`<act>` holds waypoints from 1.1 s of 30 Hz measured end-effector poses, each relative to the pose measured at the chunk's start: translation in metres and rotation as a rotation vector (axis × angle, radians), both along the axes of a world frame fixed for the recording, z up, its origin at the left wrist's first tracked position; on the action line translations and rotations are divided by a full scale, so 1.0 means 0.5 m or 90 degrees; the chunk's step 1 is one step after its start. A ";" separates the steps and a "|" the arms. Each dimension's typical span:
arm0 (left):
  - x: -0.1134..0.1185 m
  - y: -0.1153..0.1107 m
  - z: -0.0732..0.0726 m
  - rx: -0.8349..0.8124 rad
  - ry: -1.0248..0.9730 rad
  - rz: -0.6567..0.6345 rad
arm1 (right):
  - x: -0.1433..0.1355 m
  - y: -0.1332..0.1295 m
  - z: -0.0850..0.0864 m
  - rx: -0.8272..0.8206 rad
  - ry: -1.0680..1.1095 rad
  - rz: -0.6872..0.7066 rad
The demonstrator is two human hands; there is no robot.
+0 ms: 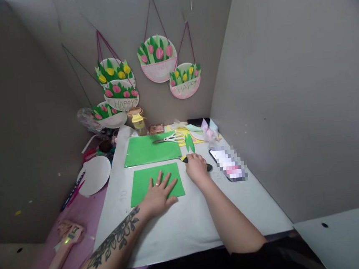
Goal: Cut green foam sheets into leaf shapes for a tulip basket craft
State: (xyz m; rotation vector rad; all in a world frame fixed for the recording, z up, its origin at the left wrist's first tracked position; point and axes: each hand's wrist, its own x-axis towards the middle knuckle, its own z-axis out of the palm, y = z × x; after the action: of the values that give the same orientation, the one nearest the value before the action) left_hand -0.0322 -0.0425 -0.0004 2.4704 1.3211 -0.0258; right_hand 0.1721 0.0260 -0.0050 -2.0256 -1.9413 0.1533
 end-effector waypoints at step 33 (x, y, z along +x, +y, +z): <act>-0.052 0.049 0.020 -0.410 -1.083 0.330 | -0.158 -0.150 0.033 -0.390 1.076 0.310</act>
State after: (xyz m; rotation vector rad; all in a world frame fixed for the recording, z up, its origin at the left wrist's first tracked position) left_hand -0.0580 -0.0181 0.0097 0.8195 0.7617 1.2082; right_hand 0.0929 -0.0489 0.0113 -0.7245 -1.0683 1.9378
